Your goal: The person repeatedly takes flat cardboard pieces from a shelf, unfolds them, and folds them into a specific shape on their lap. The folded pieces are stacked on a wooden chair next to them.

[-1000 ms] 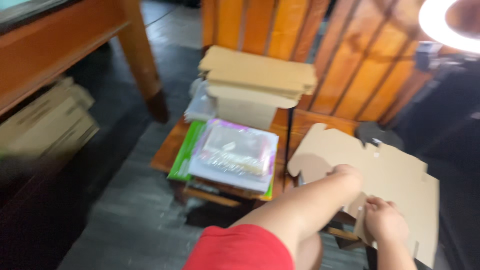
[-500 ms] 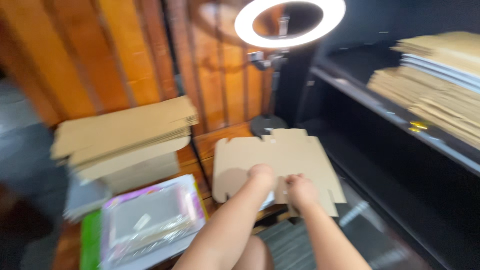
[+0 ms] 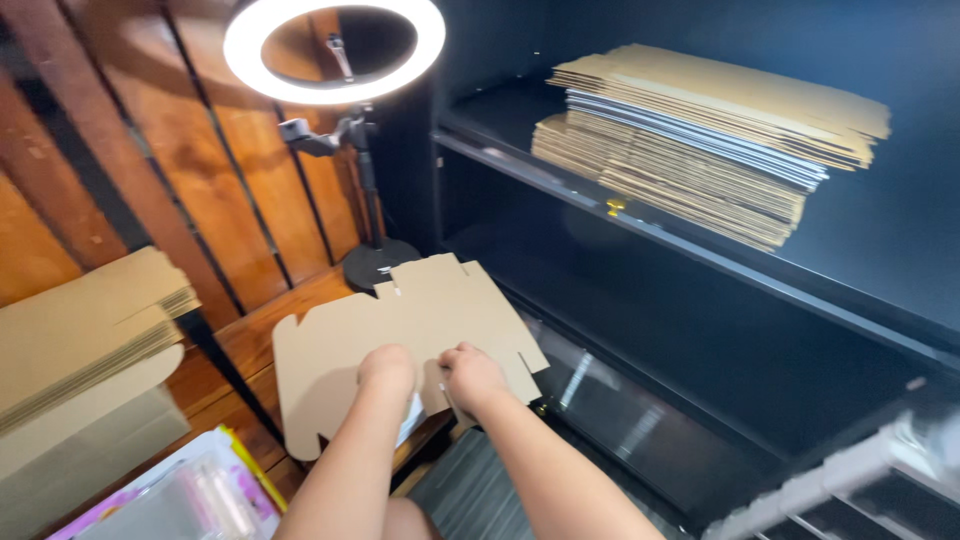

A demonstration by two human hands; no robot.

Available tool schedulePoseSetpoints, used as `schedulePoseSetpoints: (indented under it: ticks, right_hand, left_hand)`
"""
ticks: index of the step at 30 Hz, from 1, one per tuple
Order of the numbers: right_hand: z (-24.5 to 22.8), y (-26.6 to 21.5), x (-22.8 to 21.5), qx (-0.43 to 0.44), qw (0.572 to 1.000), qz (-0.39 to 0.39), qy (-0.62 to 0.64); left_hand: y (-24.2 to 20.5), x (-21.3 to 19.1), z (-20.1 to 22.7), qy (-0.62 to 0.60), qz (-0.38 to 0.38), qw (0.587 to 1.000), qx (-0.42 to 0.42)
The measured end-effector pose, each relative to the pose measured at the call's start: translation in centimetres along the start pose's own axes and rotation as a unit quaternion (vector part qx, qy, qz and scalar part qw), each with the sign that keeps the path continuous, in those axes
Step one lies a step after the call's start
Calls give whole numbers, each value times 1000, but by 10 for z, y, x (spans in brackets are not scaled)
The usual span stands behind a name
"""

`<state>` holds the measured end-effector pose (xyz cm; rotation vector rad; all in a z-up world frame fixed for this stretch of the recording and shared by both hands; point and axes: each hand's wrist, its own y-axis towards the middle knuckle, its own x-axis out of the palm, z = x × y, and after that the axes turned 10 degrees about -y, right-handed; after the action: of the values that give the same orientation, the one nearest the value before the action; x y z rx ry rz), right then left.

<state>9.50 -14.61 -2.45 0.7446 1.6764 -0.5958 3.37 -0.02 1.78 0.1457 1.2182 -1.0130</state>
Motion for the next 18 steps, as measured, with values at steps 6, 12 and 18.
schedulePoseSetpoints:
  ticks: [6, 12, 18]
  right_hand:
    - [5, -2, 2, -16, 1000, 7, -1]
    - [6, 4, 18, -14, 999, 15, -26]
    - [4, 1, 26, -25, 997, -8, -71]
  left_hand:
    - [59, 32, -19, -12, 15, 1000, -8]
    - [-23, -3, 7, -1, 8, 1000, -5]
    - [-23, -6, 14, 2, -17, 1000, -11]
